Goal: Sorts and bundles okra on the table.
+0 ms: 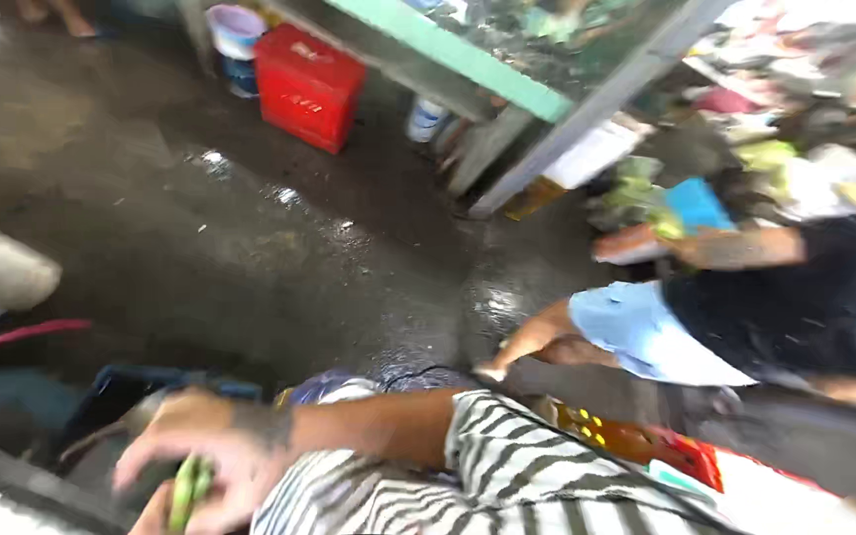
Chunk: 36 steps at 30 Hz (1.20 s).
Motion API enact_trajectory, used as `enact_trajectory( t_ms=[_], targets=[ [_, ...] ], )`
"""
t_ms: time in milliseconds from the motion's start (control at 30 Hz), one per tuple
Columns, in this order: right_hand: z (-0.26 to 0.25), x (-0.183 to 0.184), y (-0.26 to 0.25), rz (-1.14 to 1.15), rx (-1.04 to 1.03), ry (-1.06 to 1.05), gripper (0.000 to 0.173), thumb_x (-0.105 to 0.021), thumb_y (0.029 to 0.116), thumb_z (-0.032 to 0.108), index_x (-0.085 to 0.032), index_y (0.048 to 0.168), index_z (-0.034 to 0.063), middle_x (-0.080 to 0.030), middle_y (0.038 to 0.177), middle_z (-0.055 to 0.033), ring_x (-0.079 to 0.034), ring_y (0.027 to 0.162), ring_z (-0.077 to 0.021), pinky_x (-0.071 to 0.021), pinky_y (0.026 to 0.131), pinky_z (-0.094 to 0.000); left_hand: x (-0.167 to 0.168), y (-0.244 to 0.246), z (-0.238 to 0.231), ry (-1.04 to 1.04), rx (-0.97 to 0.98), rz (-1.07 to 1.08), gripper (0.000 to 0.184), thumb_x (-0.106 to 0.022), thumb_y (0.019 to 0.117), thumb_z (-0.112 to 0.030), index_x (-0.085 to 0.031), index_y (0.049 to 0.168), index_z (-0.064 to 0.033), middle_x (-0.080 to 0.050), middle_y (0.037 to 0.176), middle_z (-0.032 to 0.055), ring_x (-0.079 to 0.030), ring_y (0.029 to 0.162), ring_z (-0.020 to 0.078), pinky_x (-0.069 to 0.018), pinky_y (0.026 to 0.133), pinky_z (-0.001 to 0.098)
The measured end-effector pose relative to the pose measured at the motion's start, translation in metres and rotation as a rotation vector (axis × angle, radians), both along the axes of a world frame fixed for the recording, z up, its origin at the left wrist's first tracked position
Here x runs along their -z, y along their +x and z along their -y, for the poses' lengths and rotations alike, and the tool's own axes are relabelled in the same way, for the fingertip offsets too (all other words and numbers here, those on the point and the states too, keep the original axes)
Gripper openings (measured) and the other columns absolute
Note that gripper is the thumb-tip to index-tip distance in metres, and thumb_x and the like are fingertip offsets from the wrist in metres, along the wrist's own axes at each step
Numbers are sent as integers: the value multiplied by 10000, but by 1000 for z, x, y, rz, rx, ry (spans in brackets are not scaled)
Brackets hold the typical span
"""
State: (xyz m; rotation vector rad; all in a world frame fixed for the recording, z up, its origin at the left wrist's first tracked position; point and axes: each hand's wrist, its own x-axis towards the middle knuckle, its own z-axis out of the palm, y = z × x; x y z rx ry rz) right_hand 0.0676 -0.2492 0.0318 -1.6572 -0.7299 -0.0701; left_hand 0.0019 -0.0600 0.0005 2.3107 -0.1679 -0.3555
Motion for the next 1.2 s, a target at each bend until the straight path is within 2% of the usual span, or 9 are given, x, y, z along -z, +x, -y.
enact_trajectory(
  t_ms=[100,233,367,467,667,800,1033,1133,1200],
  targets=[
    [7,9,12,-126,-127,81,591,-796,738,159,-614,1275,-4,-630,1261,-156,-611,1155,-244,-532,1004,-431,-11,-12,10,-193,-240,-36,384,-781,843,-275,-698,1133,-37,-724,904,17,-689,787,83,-613,733,335],
    [-12,35,17,-330,-591,-151,567,-784,903,337,-606,1373,74,-624,1307,-106,-672,1023,-137,-617,814,-313,-6,-20,-7,-371,-362,-162,334,-809,810,-259,-723,1091,-101,-736,916,-27,-695,823,58,-609,779,320],
    [-25,36,28,-370,-571,-72,300,-780,870,138,-710,1151,59,-694,1088,-64,-661,809,-112,-597,709,-300,-3,-41,-19,-386,-490,-160,243,-819,825,-301,-744,980,-130,-710,824,-45,-658,727,46,-574,683,290],
    [-45,27,38,-280,-772,-194,548,-816,869,275,-595,1346,119,-639,1246,-58,-652,911,-118,-587,742,-296,1,-57,-23,-467,-607,-108,229,-832,822,-276,-750,968,-119,-716,830,-47,-656,739,33,-569,699,273],
    [-97,25,37,-327,-1051,-228,297,-797,883,161,-705,1123,11,-680,1114,-89,-691,929,-123,-629,787,-288,4,-78,-20,-565,-797,-43,223,-835,817,-265,-755,974,-128,-722,830,-54,-661,735,27,-572,691,266],
    [-121,24,51,-523,-1234,-209,474,-780,866,62,-573,1287,-14,-660,1158,-121,-705,897,-162,-637,760,-337,1,-85,-21,-598,-918,-49,200,-787,858,-307,-730,925,-127,-667,723,-48,-605,612,47,-522,579,270],
    [-157,19,68,-419,-1512,-241,836,-833,837,203,-376,1537,184,-601,1377,-63,-655,808,-108,-576,684,-275,24,-98,-25,-1299,-785,24,89,-732,934,-166,-699,962,-88,-622,634,-40,-540,470,36,-477,453,205],
    [-166,24,66,-316,-1537,-337,465,-805,885,218,-652,1289,47,-690,1157,-81,-656,805,-77,-570,660,-240,27,-92,-17,-1212,-869,-13,98,-737,918,-151,-723,956,-62,-709,706,24,-634,519,92,-552,486,256],
    [-170,33,74,-379,-1547,-349,318,-781,904,171,-709,1178,28,-705,1093,-78,-680,851,-87,-596,701,-249,26,-86,-12,-1062,-975,-7,243,-774,884,-230,-718,1039,-51,-752,851,48,-716,701,139,-625,658,330]
  ],
)
